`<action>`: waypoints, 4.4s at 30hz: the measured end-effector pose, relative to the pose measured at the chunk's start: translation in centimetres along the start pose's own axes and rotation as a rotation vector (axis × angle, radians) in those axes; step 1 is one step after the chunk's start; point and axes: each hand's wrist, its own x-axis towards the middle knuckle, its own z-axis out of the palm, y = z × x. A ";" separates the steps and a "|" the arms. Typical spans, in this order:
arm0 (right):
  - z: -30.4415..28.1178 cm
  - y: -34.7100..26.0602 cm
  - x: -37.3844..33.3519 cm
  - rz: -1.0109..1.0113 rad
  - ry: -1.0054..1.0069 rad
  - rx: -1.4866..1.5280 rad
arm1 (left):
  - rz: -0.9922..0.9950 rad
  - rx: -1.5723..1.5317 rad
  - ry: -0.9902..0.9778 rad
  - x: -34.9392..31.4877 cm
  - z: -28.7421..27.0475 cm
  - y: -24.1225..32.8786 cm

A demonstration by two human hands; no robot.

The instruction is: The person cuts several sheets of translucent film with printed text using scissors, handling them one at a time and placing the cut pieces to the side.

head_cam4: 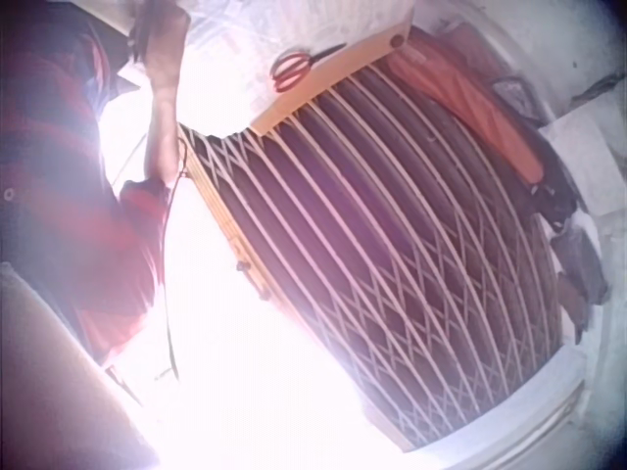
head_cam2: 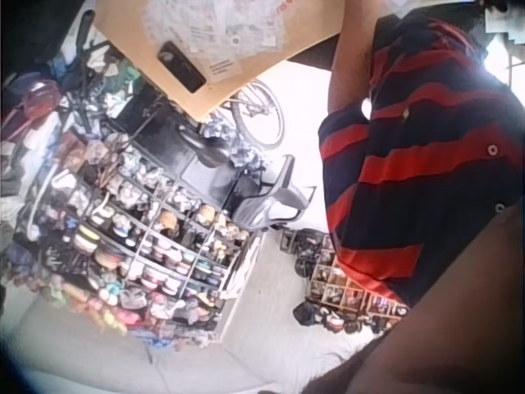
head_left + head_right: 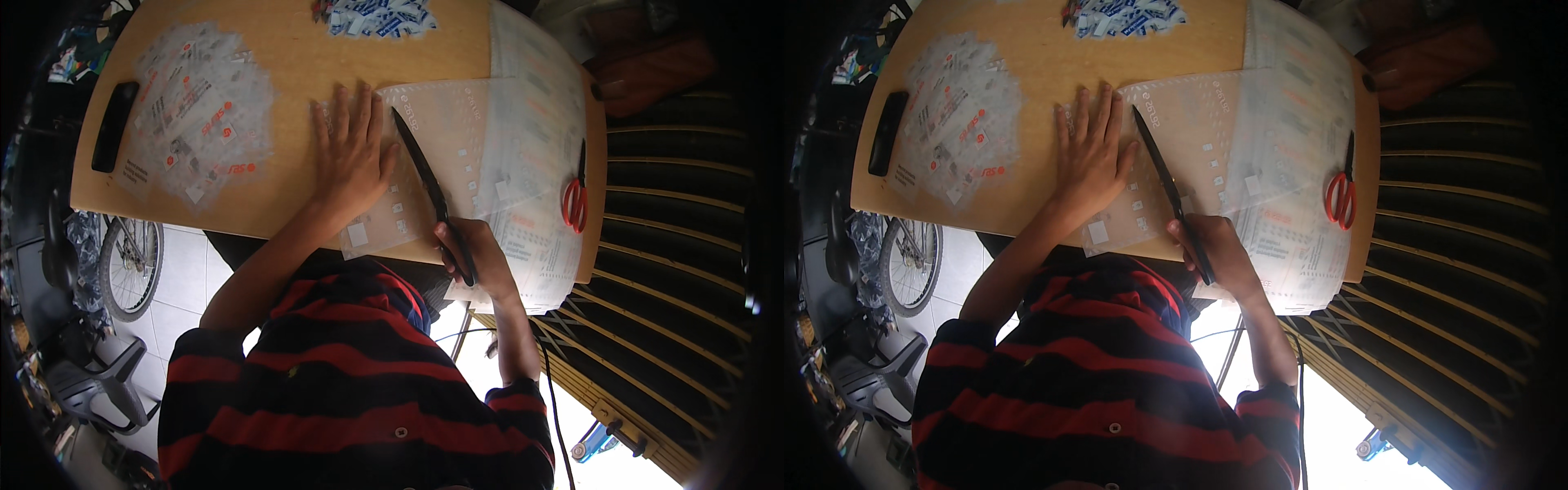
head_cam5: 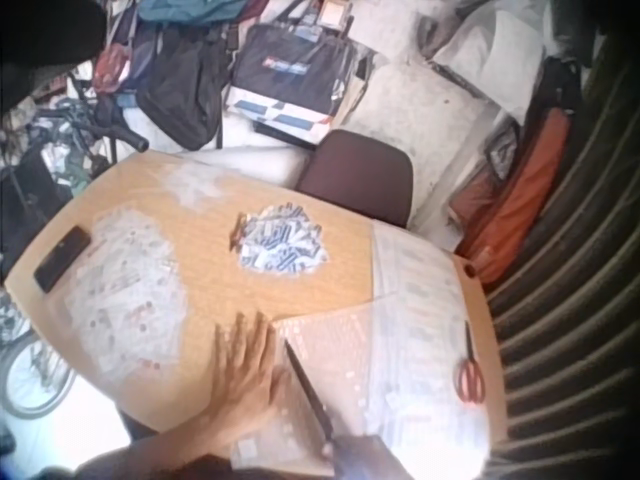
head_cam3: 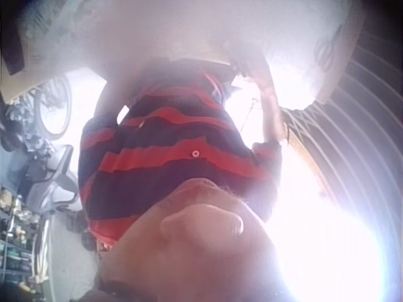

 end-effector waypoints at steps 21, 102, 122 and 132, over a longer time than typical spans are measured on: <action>-1.0 -2.5 4.2 -0.112 0.020 -0.006 | 0.000 0.006 0.021 0.2 -0.1 0.0; 8.2 11.3 -10.8 -0.184 -0.062 0.037 | 0.010 -0.479 0.131 -13.1 -4.2 0.2; 9.1 9.3 -8.9 -0.228 -0.046 0.015 | 0.015 -0.493 0.140 -13.2 -3.8 0.0; 8.7 9.3 -8.3 -0.152 -0.064 0.005 | 0.001 -0.495 0.135 -13.4 -3.8 0.0</action>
